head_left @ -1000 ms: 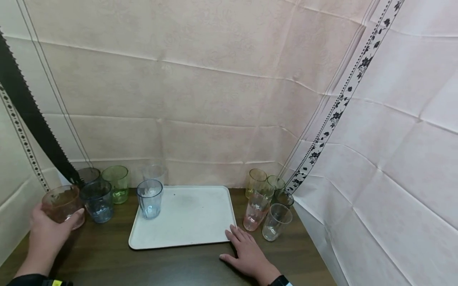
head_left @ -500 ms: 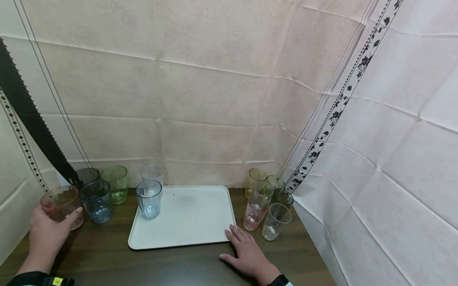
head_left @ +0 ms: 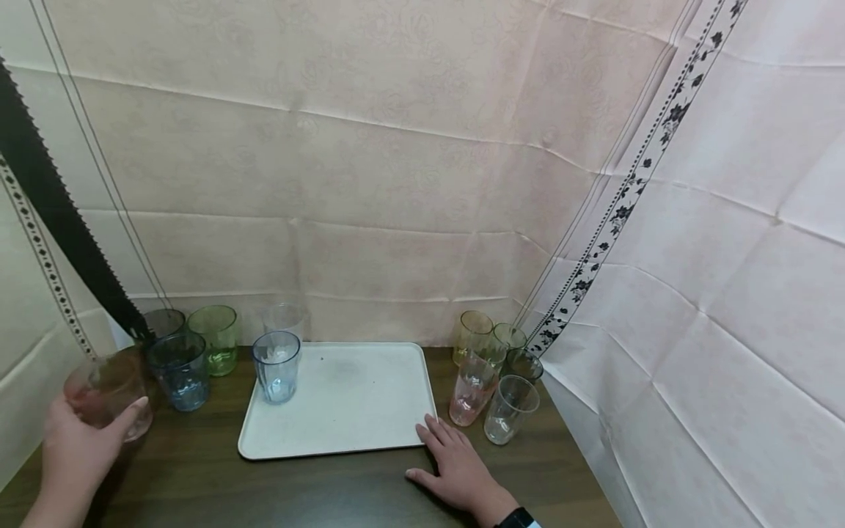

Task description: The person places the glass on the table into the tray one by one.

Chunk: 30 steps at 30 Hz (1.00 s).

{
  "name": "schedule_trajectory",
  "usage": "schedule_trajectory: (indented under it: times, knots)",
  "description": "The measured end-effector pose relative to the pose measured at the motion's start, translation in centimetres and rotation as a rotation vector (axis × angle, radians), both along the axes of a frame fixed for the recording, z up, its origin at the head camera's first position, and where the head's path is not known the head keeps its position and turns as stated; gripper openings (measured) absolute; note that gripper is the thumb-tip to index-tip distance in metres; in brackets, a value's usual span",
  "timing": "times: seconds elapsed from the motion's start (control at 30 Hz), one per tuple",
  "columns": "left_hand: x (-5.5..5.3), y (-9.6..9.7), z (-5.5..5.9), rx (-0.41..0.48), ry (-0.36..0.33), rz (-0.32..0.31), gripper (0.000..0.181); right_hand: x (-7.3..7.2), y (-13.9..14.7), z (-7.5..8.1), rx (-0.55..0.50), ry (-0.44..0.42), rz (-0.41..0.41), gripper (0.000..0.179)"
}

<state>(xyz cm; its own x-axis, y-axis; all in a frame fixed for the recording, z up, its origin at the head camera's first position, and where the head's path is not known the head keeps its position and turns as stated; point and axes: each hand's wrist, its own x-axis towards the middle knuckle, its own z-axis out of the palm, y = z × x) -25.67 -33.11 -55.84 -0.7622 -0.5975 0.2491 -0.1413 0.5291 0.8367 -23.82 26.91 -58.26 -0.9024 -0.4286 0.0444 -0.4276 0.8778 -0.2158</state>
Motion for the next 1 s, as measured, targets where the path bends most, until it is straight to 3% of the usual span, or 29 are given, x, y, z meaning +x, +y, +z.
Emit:
schedule_trajectory:
  times: [0.23,0.37,0.6,0.83,1.0]
  knots:
    - [2.1,1.6,0.8,-0.013,-0.020,-0.050,0.091,-0.1,0.0,-0.1,-0.006,0.004,-0.001,0.086]
    - [2.8,2.7,1.5,0.025,-0.059,-0.069,0.100,-0.1,0.0,-0.2,-0.001,-0.003,-0.003,0.087]
    - [3.9,4.1,2.6,0.063,-0.076,-0.082,0.097,0.0,-0.1,-0.1,0.000,-0.003,-0.008,0.087]
    - [4.3,6.3,3.2,0.161,-0.012,-0.179,0.075,0.1,-0.1,0.0,0.002,-0.005,-0.009,0.088]
    - [3.9,8.3,3.9,0.135,-0.052,-0.245,0.095,0.0,-0.1,-0.2,0.002,0.002,-0.009,0.087]
